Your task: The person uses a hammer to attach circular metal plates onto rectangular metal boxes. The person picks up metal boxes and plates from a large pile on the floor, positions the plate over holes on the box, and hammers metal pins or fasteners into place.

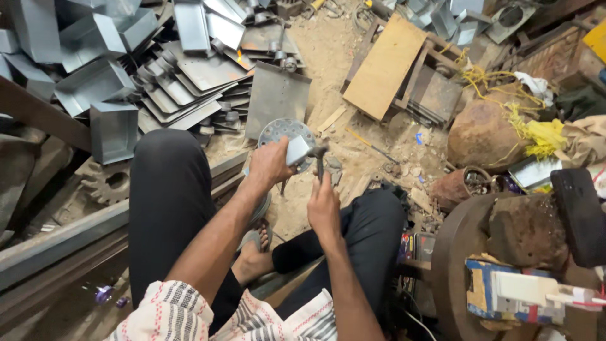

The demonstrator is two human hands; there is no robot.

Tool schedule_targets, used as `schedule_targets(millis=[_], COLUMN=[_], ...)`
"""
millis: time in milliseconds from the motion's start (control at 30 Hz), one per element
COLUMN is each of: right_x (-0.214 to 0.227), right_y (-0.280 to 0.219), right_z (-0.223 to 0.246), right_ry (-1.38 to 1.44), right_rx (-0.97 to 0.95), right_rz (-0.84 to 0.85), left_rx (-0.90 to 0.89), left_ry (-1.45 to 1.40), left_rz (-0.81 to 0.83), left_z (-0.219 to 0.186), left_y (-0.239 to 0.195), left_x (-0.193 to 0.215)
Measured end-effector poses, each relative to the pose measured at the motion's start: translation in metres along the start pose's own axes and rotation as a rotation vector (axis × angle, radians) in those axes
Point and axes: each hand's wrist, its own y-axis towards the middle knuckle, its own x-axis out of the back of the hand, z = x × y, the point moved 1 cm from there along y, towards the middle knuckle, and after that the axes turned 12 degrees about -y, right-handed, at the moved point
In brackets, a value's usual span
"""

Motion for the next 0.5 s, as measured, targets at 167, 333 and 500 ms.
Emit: schedule_targets(millis=[167,333,500], right_x=[0.004,0.016,0.025], right_y=[0.000,0.005,0.003], right_z=[-0.011,-0.010,-0.001], right_ry=[0.323,0.358,0.402], right_rx=[-0.104,-0.081,-0.128], right_rz=[-0.140,-0.288,-0.307], left_rx=[0.065,-0.162,-0.167], left_ry=[-0.297,-0.452,-0.645], left_rz=[0.085,-0.184,-0.273], left_z=[0.028,-0.001,-0.023], left_y=[0.020,0.016,0.009], left_x=[-0.013,-0.006,0.009])
